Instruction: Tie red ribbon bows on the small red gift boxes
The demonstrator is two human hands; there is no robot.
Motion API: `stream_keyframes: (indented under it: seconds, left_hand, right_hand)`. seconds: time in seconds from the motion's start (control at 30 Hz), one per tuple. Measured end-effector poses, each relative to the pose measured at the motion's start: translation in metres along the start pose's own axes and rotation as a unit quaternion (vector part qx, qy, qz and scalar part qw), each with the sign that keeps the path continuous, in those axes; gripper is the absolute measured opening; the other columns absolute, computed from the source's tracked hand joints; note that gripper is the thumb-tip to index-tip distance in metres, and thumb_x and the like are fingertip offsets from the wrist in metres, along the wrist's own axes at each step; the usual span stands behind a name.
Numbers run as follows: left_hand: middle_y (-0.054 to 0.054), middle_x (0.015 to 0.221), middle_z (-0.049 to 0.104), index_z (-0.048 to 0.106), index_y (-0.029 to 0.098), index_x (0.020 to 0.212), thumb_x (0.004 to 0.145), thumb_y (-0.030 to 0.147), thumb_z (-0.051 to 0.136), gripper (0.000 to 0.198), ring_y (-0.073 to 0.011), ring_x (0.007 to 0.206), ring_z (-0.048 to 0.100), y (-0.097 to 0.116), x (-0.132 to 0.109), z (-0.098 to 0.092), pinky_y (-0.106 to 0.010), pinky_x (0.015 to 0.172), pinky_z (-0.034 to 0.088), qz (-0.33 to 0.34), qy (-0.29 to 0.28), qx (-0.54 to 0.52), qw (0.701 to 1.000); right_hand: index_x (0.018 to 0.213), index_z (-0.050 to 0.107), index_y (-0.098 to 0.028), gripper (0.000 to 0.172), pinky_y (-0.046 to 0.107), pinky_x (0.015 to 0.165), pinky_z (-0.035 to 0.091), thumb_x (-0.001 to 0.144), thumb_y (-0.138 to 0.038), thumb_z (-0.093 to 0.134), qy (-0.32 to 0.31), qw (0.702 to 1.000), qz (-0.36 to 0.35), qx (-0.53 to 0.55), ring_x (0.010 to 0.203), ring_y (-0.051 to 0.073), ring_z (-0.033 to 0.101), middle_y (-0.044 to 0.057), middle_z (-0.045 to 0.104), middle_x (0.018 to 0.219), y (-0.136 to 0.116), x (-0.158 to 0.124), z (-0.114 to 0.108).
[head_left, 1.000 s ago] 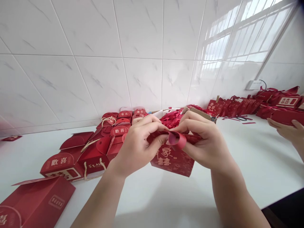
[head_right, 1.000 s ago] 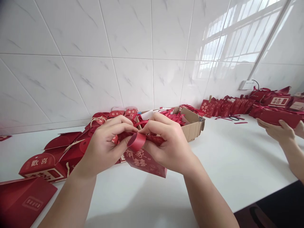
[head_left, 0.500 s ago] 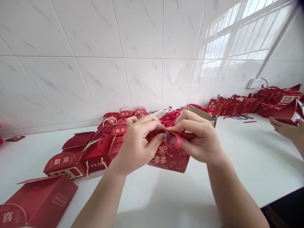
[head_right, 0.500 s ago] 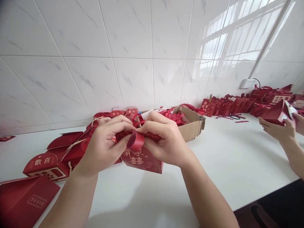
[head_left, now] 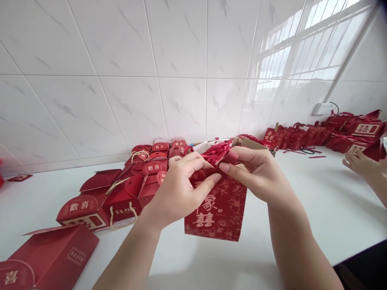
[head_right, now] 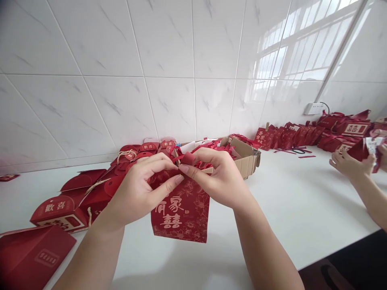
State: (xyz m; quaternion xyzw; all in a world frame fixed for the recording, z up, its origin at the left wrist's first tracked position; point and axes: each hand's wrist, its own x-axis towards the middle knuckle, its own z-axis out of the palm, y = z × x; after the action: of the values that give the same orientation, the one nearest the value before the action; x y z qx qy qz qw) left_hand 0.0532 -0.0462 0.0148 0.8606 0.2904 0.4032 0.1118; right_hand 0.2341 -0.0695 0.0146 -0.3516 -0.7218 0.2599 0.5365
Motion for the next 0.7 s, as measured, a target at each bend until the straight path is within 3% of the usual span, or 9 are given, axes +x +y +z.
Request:
stream_keyframes:
  seconds: [0.17, 0.33, 0.43, 0.57, 0.7]
  left_hand:
    - [-0.002, 0.08, 0.062, 0.067, 0.019, 0.084, 0.086, 0.024, 0.06, 0.009, -0.0148, 0.069, 0.058, -0.0029, 0.001, 0.0029, -0.029, 0.065, 0.047, 0.004, -0.008, 0.003, 1.0]
    - [-0.002, 0.078, 0.063, 0.067, 0.018, 0.085, 0.085, 0.023, 0.06, 0.008, -0.0138, 0.066, 0.056, -0.0044, 0.0012, 0.0082, -0.029, 0.065, 0.048, 0.0, -0.005, 0.007, 1.0]
    - [-0.004, 0.084, 0.063, 0.066, 0.019, 0.09, 0.086, 0.026, 0.059, 0.011, -0.0159, 0.073, 0.058, -0.0063, 0.0, 0.0077, -0.031, 0.066, 0.05, -0.022, -0.031, -0.005, 0.999]
    - [-0.005, 0.092, 0.063, 0.064, 0.02, 0.097, 0.085, 0.028, 0.06, 0.015, -0.0187, 0.084, 0.059, -0.0082, -0.0022, 0.0037, -0.032, 0.069, 0.053, -0.04, -0.087, -0.014, 0.995]
    - [-0.004, 0.088, 0.063, 0.066, 0.021, 0.095, 0.086, 0.033, 0.059, 0.016, -0.0188, 0.083, 0.059, -0.0083, -0.0015, 0.0054, -0.033, 0.07, 0.053, -0.039, -0.076, -0.014, 0.996]
  right_hand:
    - [0.088, 0.07, -0.019, 0.014, 0.029, 0.068, 0.053, 0.087, -0.027, 0.059, -0.01, 1.0, 0.022, -0.003, 0.082, 0.018, 0.062, 0.004, 0.066, 0.085, 0.0, -0.0002, 0.002]
    - [0.083, 0.072, -0.018, 0.015, 0.024, 0.056, 0.05, 0.084, -0.028, 0.061, 0.005, 0.999, 0.033, -0.028, 0.077, 0.017, 0.061, 0.003, 0.066, 0.079, 0.0001, 0.0017, 0.005]
    - [0.077, 0.071, -0.016, 0.017, 0.023, 0.051, 0.047, 0.084, -0.03, 0.061, -0.001, 0.998, 0.05, -0.035, 0.071, 0.015, 0.06, 0.003, 0.065, 0.077, 0.0021, 0.0029, 0.0053]
    - [0.068, 0.066, -0.015, 0.022, 0.025, 0.055, 0.049, 0.083, -0.031, 0.063, -0.011, 0.996, 0.08, -0.026, 0.076, 0.017, 0.061, 0.005, 0.067, 0.081, 0.0043, 0.0038, 0.0033]
    - [0.081, 0.067, -0.016, 0.018, 0.025, 0.057, 0.051, 0.077, -0.033, 0.071, -0.007, 0.997, 0.077, -0.006, 0.076, 0.016, 0.061, 0.005, 0.067, 0.084, 0.0047, 0.0052, 0.0002]
